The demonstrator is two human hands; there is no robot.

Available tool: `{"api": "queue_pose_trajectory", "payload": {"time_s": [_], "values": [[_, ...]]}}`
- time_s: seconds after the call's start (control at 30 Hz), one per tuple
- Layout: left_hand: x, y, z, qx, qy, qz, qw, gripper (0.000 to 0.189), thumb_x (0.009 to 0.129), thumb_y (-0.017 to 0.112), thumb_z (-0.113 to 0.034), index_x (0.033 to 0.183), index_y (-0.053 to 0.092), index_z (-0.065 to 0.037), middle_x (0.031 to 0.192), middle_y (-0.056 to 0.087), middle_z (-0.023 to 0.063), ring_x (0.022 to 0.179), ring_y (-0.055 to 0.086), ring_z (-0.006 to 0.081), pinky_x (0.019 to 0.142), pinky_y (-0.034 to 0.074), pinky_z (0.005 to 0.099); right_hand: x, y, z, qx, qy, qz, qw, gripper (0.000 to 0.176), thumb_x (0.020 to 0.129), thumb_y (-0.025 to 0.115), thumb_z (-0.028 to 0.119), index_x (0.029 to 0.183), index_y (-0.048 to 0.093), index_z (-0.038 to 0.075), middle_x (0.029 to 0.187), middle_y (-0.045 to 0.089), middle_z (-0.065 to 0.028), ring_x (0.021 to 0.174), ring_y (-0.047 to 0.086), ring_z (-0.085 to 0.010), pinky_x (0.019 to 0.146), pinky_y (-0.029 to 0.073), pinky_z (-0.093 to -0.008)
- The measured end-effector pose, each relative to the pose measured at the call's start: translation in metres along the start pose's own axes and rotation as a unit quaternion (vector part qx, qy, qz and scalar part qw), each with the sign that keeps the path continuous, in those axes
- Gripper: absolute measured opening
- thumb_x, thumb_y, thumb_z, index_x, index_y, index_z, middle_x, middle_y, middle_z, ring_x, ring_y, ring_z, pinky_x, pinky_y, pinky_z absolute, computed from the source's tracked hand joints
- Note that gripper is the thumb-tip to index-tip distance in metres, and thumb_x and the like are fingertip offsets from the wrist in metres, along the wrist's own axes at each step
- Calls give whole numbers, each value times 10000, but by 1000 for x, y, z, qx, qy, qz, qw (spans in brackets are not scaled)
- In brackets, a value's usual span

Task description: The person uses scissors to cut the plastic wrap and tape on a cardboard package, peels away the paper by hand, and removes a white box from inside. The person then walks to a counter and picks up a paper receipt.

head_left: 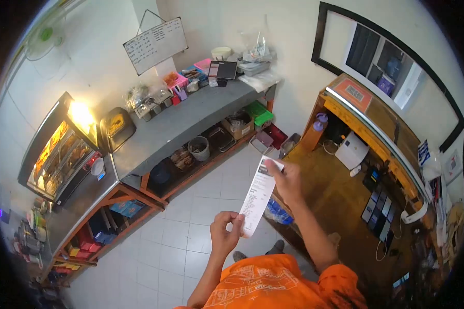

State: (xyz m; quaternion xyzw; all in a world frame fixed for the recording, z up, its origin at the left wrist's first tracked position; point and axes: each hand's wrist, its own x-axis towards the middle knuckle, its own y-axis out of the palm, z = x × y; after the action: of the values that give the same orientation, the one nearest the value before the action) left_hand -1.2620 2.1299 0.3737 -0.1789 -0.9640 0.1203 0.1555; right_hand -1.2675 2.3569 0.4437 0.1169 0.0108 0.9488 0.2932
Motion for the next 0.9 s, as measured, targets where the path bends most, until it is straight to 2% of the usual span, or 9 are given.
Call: {"api": "queue_pose_trajectory", "payload": {"time_s": [0.07, 0.13, 0.23, 0.37, 0.43, 0.47, 0.5, 0.63, 0.9], "values": [[-1, -9, -26, -20, 0, -1, 1000, 202, 993, 700, -159, 911, 708, 25, 713, 690, 16, 705, 614, 67, 638, 495, 266, -2, 7, 39, 4, -26, 41, 999, 287, 1008, 709, 247, 944, 763, -27, 785, 699, 31, 704, 578, -30, 625, 462, -230], [-5, -14, -51, -171, -108, 13, 979, 147, 992, 697, -117, 949, 700, 23, 675, 657, 3, 642, 599, 58, 580, 479, 244, -2, 9, 50, -15, -52, 35, 998, 281, 1006, 711, 233, 963, 766, -39, 801, 708, 24, 712, 586, -28, 632, 462, -221], [-13, -19, -62, -166, -37, 23, 985, 129, 1002, 680, -96, 995, 688, 32, 652, 625, -9, 608, 581, 39, 557, 482, 222, -10, 18, 84, 68, -61, 15, 996, 286, 1005, 714, 237, 1015, 773, -43, 813, 717, 14, 715, 597, -29, 639, 465, -215], [-24, -23, -64, -176, -59, 71, 980, 137, 1004, 681, -103, 1017, 681, 33, 666, 607, -16, 633, 591, 37, 581, 505, 221, -10, 2, 99, -9, -115, -5, 993, 312, 1011, 706, 260, 1001, 771, -45, 805, 718, 0, 704, 602, -35, 632, 461, -207], [-26, -27, -74, -209, -83, 89, 970, 136, 1008, 682, -133, 989, 669, 1, 756, 645, -30, 670, 575, 30, 603, 456, 201, -13, -3, 103, -8, -125, -24, 992, 323, 1014, 701, 271, 998, 771, -44, 803, 718, 0, 699, 600, -36, 627, 459, -208], [-28, -27, -76, -208, -82, 99, 970, 136, 1008, 682, -133, 989, 669, 1, 756, 645, -30, 670, 575, 30, 603, 456, 201, -15, -7, 105, -6, -134, -34, 990, 334, 1017, 697, 281, 994, 771, -44, 800, 718, -1, 694, 599, -36, 622, 457, -209], [-29, -27, -76, -208, -76, 95, 971, 142, 1007, 686, -141, 983, 666, -2, 762, 643, -31, 675, 570, 28, 611, 452, 201, -19, -12, 111, -8, -127, -31, 991, 269, 999, 708, 188, 1103, 763, -53, 865, 751, -15, 733, 638, -40, 633, 497, -219], [-31, -26, -74, -207, -35, 90, 973, 144, 1006, 688, -121, 979, 665, 19, 730, 616, -31, 681, 587, 36, 604, 493, 204, -29, -22, 117, -39, -137, -55, 988, 282, 1005, 702, 206, 1096, 764, -53, 855, 750, -9, 730, 637, -38, 629, 493, -217], [-36, -27, -77, -214, -26, 117, 969, 138, 998, 698, -119, 961, 661, 9, 736, 616, -35, 680, 576, 35, 617, 462, 210, -42, -36, 123, -38, -168, -82, 982, 298, 1011, 697, 243, 1081, 775, -37, 836, 756, -23, 705, 640, -52, 632, 492, -224]]}}
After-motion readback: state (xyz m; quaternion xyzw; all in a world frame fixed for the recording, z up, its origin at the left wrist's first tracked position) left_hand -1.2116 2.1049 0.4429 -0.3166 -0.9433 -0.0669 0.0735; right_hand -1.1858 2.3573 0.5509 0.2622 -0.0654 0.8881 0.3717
